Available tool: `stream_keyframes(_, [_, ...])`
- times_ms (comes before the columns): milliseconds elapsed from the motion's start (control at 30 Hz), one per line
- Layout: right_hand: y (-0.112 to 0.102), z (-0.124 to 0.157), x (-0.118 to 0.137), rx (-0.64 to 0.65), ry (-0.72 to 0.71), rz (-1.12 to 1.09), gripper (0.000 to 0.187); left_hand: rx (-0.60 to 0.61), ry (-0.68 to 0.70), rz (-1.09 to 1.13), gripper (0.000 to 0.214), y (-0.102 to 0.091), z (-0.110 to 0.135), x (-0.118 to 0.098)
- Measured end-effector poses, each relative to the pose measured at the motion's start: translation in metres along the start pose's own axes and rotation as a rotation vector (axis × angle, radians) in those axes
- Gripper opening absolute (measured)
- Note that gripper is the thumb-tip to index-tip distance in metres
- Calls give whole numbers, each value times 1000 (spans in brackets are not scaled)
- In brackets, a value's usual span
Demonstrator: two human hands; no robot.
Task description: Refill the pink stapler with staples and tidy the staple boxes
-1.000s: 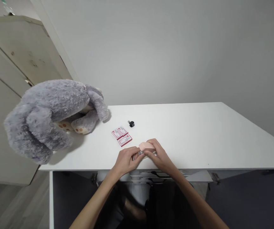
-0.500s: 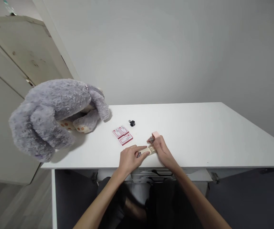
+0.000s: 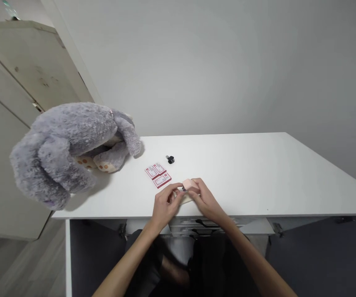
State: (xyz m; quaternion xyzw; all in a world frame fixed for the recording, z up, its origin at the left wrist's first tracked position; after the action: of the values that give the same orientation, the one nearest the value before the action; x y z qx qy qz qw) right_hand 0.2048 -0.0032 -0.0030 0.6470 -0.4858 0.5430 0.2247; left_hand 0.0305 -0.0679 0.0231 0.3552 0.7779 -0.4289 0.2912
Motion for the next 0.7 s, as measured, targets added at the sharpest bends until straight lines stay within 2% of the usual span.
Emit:
stream_keyframes(200, [-1, 0, -1, -10, 20, -22, 29, -1, 50, 4, 25, 0, -2, -4])
stream_keyframes(400, [-6, 0, -1, -38, 71, -110, 35, 114, -38, -71, 31, 2, 1, -1])
stream_keyframes(533, [-8, -1, -2, -67, 76, -174, 43, 226, 31, -185, 32, 7, 4, -3])
stream_keyframes(600, [-8, -2, -2, -86, 68, -184, 46, 227, 42, -214, 31, 8, 5, -3])
stream_keyframes(700, [-9, -2, -4, -120, 89, -210, 51, 182, -12, -198, 30, 7, 6, -1])
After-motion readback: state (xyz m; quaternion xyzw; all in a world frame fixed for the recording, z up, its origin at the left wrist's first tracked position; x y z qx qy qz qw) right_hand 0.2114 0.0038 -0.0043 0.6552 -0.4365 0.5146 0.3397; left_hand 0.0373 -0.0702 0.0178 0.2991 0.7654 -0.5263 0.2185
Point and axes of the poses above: each hand's wrist, its own z-axis away from the middle knuckle, its own y-axis out of the palm, x = y × z, the point moved 3 cm from there along -z, towards the middle knuckle, and after that the axes turned 3 degrees about -z, right-handed, at the moved point
